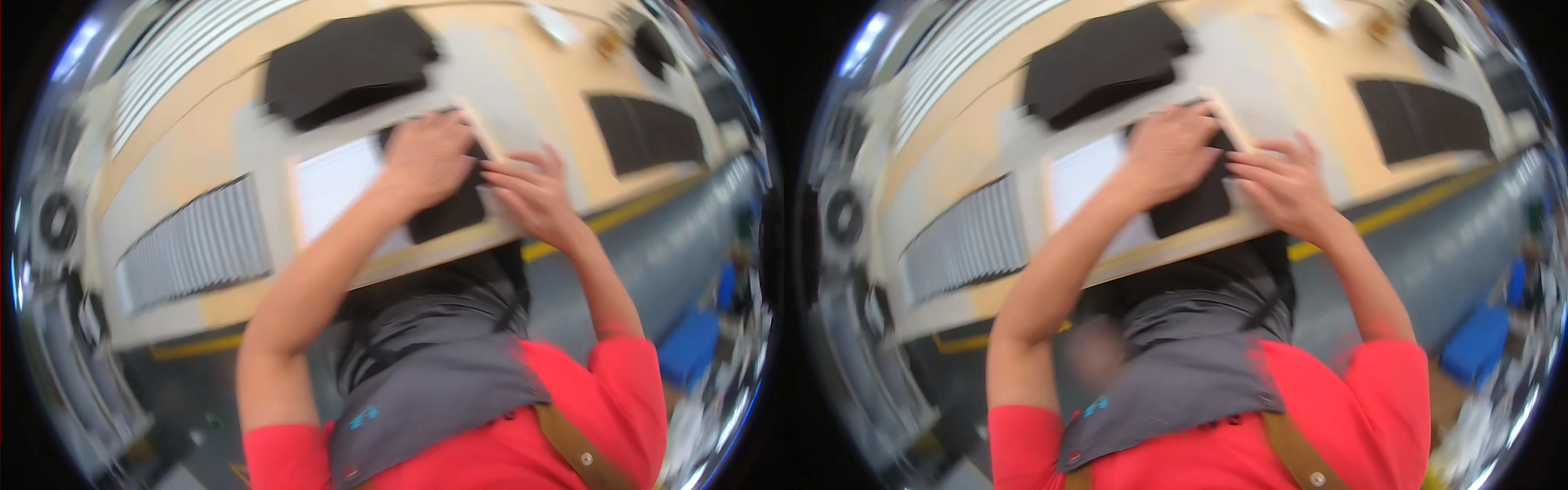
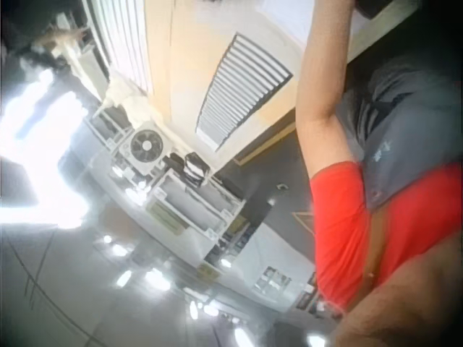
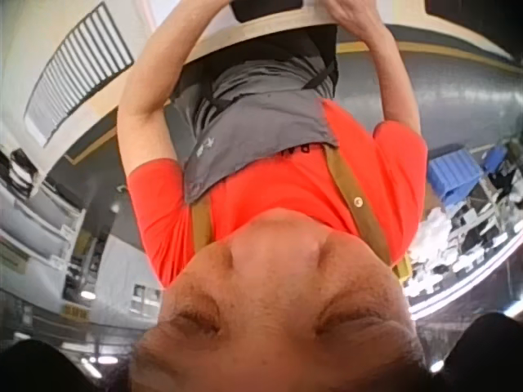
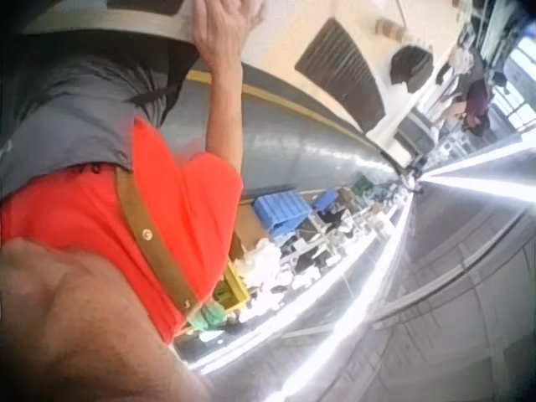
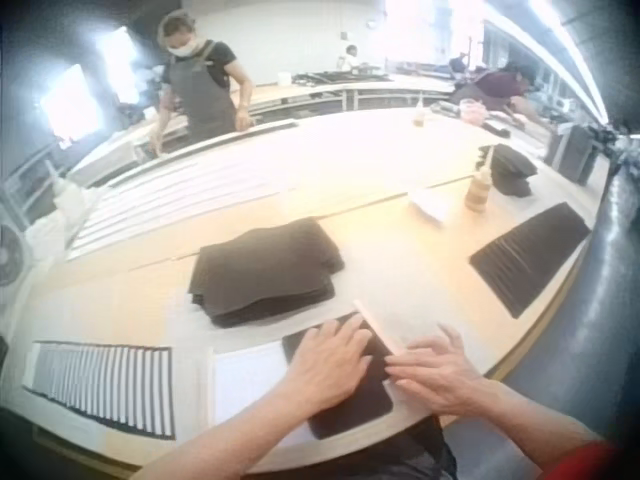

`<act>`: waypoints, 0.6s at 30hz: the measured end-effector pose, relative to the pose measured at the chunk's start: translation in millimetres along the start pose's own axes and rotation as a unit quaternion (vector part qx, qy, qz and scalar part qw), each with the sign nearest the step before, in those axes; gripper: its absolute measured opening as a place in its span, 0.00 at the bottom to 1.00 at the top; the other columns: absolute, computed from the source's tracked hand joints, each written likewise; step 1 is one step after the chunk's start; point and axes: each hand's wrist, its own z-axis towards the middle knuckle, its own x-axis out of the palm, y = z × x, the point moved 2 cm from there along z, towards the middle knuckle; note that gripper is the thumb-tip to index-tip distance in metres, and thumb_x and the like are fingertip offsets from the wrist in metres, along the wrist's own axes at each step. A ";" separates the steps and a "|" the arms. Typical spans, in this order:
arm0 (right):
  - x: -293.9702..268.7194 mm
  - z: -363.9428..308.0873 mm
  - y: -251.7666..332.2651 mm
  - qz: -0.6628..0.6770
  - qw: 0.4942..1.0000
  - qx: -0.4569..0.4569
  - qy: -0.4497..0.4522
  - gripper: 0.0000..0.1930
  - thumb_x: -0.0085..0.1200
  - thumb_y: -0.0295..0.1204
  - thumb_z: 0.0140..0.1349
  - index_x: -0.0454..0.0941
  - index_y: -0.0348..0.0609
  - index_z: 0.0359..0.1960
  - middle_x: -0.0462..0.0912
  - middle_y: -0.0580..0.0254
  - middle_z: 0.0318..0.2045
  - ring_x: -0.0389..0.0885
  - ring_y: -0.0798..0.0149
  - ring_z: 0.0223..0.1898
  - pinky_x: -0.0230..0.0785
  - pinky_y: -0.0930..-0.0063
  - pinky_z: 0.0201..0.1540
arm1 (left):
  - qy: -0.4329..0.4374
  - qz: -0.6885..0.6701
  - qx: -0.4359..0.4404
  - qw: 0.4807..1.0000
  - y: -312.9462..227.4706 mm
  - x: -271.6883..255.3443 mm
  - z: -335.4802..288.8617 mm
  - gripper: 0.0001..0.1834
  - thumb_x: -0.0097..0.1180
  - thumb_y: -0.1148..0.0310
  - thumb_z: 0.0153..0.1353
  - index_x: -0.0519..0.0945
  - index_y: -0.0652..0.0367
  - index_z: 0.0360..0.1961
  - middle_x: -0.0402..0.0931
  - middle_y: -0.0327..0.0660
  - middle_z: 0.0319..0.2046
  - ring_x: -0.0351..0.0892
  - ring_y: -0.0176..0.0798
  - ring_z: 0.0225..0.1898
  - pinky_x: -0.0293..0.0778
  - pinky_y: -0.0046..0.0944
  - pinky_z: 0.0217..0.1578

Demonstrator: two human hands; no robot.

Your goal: The person repeatedly picks up a black rectangular sheet and a white ribbed sheet from stacks on a table. They place the black sheet onto a wooden jig, smooth it down with both hands, and then place the white ribbed sheet on top. The person then removes the combined sheets and places them into a finished stack, repeating this assembly process continuously.

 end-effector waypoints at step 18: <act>-22.1 49.0 32.9 -0.099 0.993 0.044 0.042 0.19 0.45 0.29 0.78 0.79 0.40 0.65 0.80 0.58 0.66 0.68 0.52 0.73 0.43 0.50 0.80 | -0.305 0.281 -0.498 0.762 260.0 -329.6 -498.8 0.13 0.66 0.67 0.62 0.86 0.59 0.47 0.87 0.49 0.45 0.86 0.52 0.48 0.79 0.48 0.53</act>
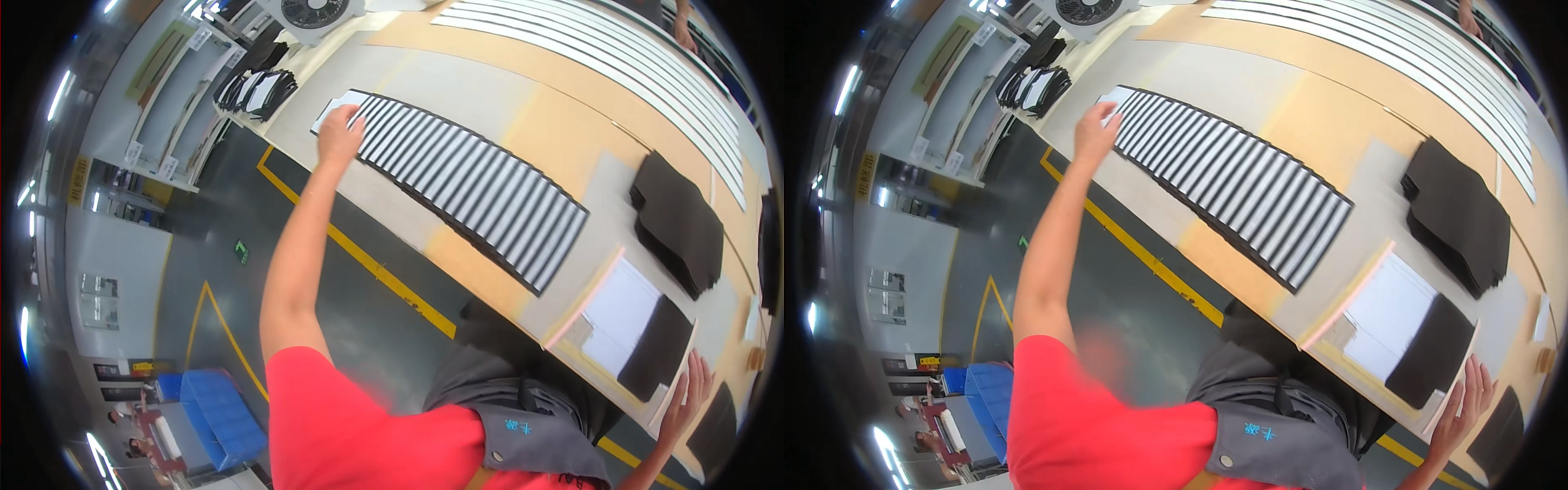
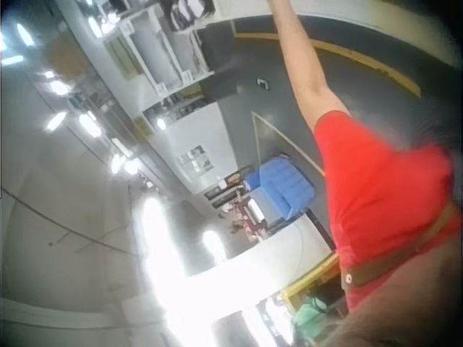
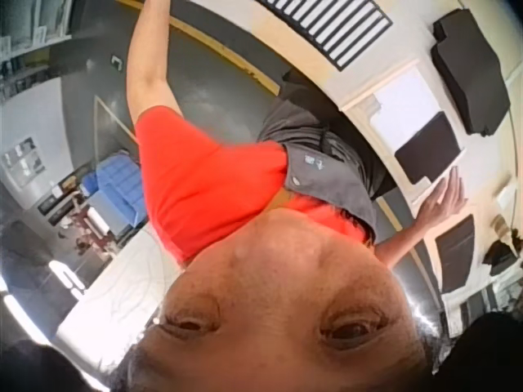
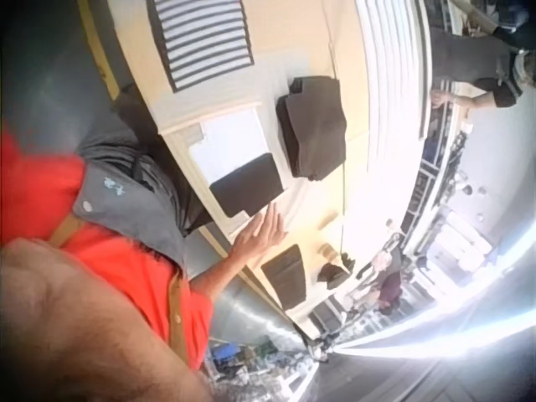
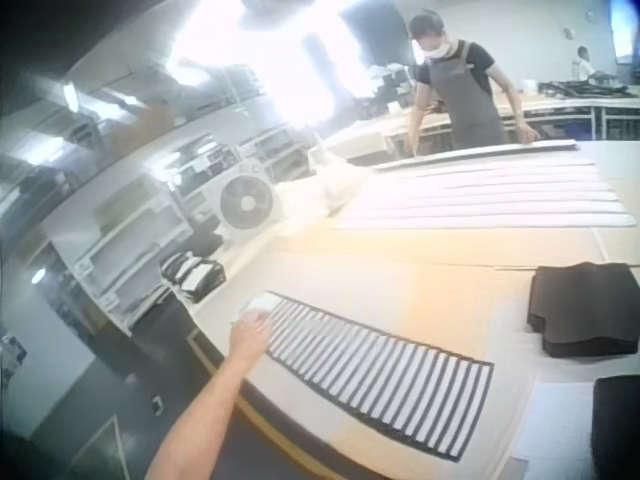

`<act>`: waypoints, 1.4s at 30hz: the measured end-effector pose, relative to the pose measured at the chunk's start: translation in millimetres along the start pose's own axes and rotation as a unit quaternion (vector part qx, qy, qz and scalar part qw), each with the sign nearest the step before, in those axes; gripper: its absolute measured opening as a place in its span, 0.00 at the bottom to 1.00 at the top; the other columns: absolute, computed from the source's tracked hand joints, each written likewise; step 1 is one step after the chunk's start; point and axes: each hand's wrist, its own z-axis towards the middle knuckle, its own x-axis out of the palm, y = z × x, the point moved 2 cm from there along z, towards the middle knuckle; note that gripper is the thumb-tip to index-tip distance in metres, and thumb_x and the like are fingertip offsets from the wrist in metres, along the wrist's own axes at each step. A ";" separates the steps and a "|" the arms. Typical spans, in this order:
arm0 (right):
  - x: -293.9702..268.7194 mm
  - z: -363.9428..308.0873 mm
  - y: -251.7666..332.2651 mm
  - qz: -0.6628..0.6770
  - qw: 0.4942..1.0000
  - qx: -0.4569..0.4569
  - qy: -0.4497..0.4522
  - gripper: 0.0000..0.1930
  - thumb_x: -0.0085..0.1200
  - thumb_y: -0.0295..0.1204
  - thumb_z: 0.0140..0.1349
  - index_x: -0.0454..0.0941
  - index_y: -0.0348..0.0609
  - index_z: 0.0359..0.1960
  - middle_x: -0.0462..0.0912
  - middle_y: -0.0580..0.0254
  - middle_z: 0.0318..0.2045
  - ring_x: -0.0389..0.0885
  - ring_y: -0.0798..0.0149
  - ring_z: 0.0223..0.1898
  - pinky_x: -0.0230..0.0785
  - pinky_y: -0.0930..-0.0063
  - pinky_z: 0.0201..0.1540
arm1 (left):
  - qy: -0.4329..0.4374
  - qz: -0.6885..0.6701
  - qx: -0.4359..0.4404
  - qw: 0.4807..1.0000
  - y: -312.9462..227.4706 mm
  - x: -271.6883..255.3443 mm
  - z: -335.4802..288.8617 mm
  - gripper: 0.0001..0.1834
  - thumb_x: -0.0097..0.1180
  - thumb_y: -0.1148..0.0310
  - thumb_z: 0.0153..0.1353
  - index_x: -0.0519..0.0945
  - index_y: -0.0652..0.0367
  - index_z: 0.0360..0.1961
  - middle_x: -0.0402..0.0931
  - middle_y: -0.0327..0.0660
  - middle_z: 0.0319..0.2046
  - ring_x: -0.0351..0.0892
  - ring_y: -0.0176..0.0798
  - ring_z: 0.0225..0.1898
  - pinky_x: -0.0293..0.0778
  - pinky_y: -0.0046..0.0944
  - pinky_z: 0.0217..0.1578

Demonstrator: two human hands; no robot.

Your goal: The person repeatedly picks up a black rectangular sheet and a white ribbed sheet from stacks on a table. They place the black sheet onto a wooden jig, smooth it down with both hands, and then place the white ribbed sheet on top. The person then removes the combined sheets and places them into a finished stack, repeating this assembly process continuously.

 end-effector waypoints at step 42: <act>-102.2 184.8 262.4 0.118 0.931 -0.293 -0.185 0.31 0.71 0.29 0.56 0.78 0.46 0.64 0.81 0.60 0.63 0.77 0.52 0.64 0.54 0.50 0.76 | 0.071 -0.138 0.283 0.946 -243.8 -138.2 24.7 0.38 0.68 0.82 0.57 0.74 0.46 0.69 0.86 0.36 0.33 0.86 0.34 0.38 0.80 0.36 0.47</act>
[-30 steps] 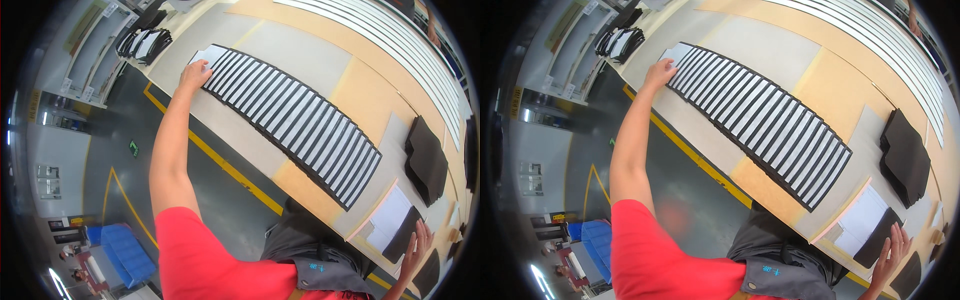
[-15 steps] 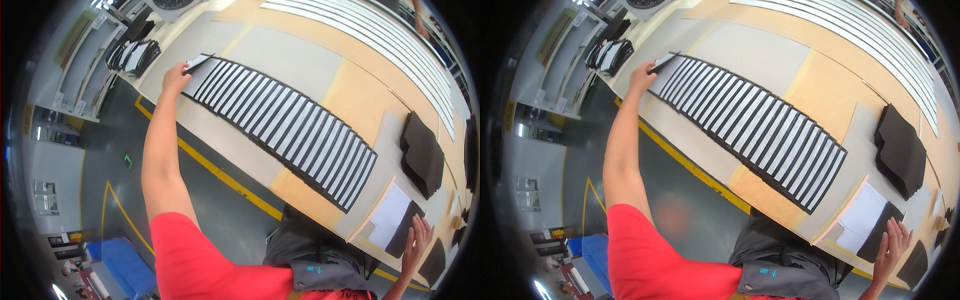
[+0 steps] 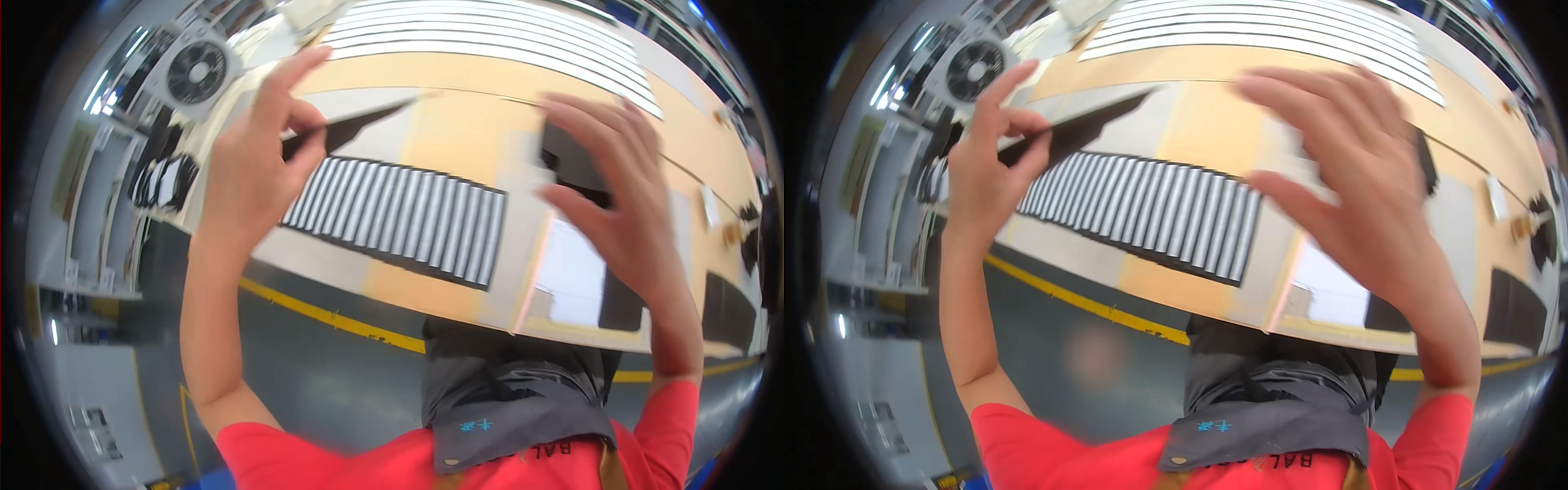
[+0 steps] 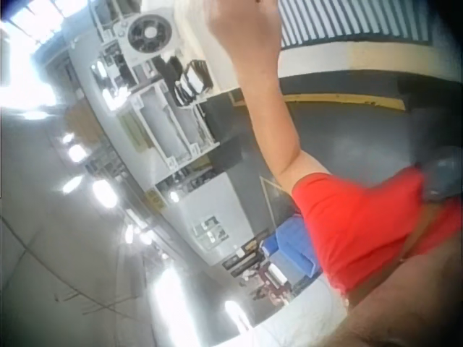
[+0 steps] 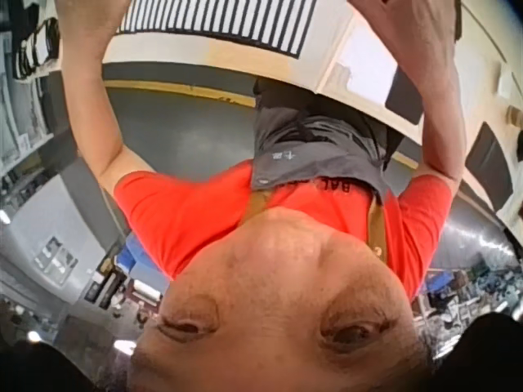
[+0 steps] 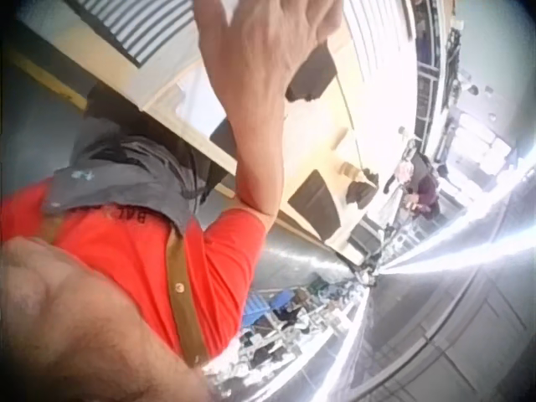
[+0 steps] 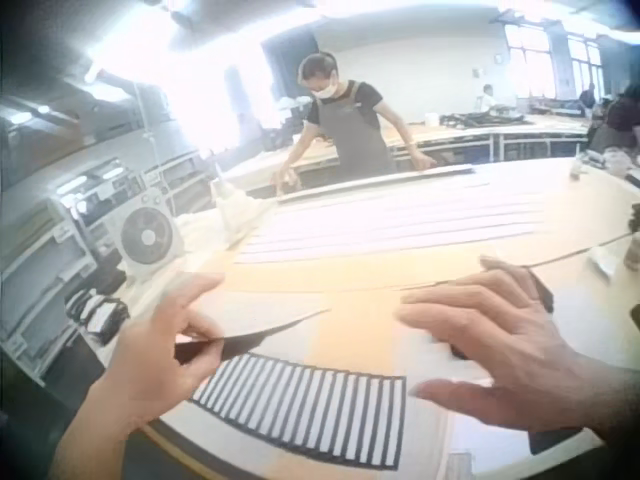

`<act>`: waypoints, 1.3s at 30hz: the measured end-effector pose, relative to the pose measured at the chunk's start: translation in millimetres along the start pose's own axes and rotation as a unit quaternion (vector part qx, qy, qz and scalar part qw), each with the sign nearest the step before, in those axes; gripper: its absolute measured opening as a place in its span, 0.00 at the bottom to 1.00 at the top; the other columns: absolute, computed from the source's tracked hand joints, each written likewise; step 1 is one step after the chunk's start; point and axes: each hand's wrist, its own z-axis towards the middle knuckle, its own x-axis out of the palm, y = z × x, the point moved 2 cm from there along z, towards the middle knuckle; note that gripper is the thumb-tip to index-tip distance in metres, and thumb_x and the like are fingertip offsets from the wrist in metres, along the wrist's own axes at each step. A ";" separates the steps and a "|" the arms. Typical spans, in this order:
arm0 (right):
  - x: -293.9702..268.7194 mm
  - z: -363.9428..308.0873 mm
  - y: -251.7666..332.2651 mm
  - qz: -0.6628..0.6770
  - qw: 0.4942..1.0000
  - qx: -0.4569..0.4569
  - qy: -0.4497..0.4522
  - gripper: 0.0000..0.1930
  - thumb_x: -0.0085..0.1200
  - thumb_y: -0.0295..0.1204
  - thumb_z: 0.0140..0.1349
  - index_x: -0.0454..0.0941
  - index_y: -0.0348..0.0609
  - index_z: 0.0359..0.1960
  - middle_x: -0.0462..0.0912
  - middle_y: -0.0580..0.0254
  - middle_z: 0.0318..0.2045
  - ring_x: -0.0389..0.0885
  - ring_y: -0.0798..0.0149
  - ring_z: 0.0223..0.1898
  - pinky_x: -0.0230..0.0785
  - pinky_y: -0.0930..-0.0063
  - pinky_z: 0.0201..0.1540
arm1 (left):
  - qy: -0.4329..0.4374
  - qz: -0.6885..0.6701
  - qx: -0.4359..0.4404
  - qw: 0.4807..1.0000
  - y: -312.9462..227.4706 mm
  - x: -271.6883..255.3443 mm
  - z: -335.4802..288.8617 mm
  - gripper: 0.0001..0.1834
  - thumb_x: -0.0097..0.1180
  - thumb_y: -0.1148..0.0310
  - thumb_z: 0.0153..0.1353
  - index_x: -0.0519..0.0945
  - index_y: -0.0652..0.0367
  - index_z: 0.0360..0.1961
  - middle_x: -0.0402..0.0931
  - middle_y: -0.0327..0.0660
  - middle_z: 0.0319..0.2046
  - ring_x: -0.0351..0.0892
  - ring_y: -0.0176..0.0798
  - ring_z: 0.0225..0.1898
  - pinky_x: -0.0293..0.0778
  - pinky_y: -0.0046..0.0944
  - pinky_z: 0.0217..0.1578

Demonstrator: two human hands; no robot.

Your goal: The person repeatedly picks up a black rectangular sheet and a white ribbed sheet from stacks on a table. They place the black sheet onto a wooden jig, smooth it down with both hands, and then place the white ribbed sheet on top. The person then removes the combined sheets and places them into a finished stack, repeating this assembly process continuously.

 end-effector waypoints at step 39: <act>-55.7 -214.5 -36.7 0.345 0.850 0.364 -0.163 0.07 0.69 0.22 0.64 0.80 0.38 0.35 0.80 0.72 0.24 0.74 0.83 0.26 0.65 0.82 0.27 | -0.016 -0.570 -0.188 0.799 -272.2 192.8 -46.9 0.15 0.69 0.82 0.62 0.83 0.69 0.51 0.84 0.39 0.45 0.82 0.31 0.45 0.77 0.32 0.48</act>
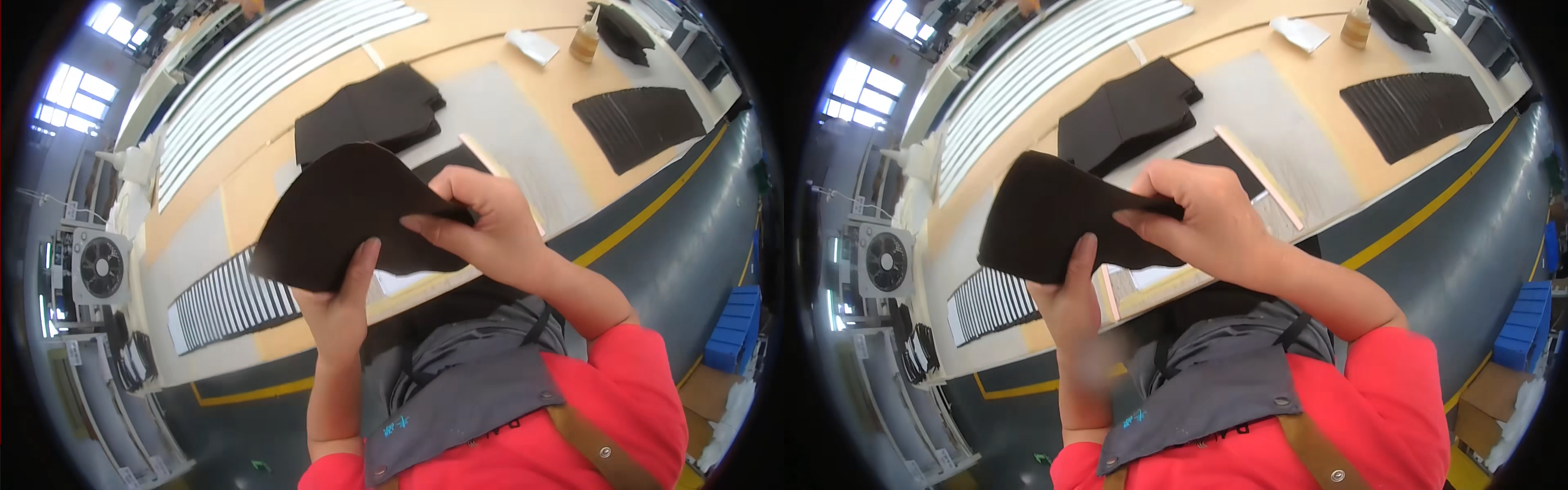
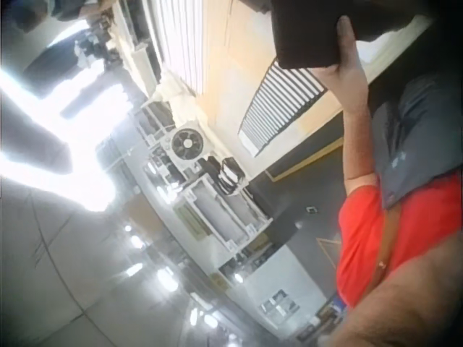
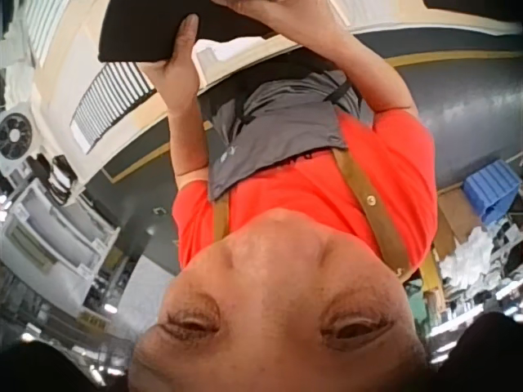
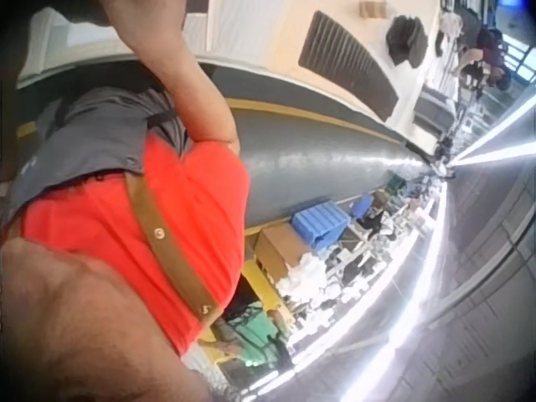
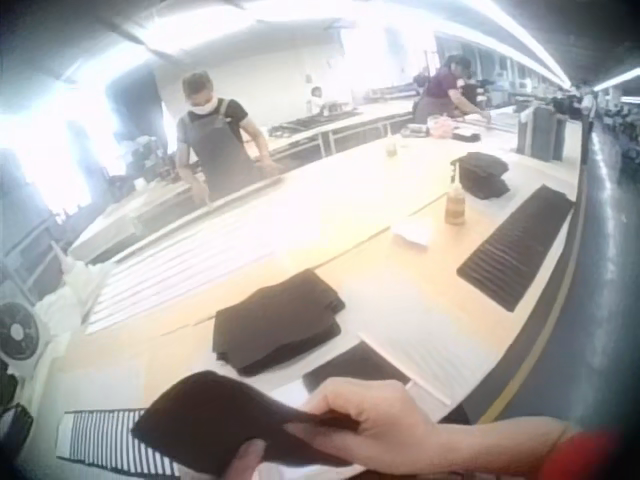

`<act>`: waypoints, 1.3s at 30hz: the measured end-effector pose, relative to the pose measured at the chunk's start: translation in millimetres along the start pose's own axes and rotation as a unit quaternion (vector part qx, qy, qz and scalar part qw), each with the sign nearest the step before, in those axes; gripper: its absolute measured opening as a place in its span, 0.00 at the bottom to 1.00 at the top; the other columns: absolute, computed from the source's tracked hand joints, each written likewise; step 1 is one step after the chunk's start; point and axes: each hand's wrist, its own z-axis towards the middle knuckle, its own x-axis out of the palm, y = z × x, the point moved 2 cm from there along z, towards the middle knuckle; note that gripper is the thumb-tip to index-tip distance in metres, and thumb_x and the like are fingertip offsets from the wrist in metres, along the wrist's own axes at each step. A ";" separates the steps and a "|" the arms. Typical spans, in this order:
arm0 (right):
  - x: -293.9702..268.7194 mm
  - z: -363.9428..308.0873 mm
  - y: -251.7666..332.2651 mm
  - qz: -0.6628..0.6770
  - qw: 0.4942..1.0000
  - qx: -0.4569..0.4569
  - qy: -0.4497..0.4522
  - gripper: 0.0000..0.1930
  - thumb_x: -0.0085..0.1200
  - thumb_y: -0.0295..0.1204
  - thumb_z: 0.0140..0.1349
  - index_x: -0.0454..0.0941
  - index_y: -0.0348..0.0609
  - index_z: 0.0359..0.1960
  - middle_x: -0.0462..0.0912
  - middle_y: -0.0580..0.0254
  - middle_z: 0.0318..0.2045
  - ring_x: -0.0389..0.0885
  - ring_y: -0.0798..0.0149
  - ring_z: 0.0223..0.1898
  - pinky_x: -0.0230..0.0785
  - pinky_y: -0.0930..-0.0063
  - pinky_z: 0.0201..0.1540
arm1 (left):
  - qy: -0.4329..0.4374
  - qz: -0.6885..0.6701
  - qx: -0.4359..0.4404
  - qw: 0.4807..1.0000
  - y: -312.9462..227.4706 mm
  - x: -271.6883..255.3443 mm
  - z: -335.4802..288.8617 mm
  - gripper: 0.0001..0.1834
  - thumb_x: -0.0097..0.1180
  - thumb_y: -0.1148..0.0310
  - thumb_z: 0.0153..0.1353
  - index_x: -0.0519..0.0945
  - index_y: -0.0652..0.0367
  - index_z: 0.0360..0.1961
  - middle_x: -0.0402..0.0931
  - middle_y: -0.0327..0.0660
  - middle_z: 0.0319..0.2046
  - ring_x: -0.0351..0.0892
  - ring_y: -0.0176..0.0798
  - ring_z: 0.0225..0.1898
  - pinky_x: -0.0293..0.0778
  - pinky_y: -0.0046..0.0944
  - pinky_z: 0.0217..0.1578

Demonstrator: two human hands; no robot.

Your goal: The person repeatedly picks up a black rectangular sheet and a white ribbed sheet from stacks on a table. They place the black sheet onto a wooden jig, smooth it down with both hands, and then place the white ribbed sheet on top. The person then removes the combined sheets and places them into a finished stack, repeating this assembly process continuously.

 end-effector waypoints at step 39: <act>-40.3 -66.4 -137.4 -0.506 0.835 -0.089 0.200 0.30 0.53 0.52 0.72 0.70 0.62 0.74 0.72 0.78 0.72 0.63 0.65 0.76 0.29 0.35 0.81 | 0.127 -0.011 -0.430 0.894 109.8 -35.0 24.8 0.21 0.72 0.73 0.62 0.81 0.68 0.54 0.85 0.46 0.47 0.87 0.39 0.45 0.84 0.40 0.48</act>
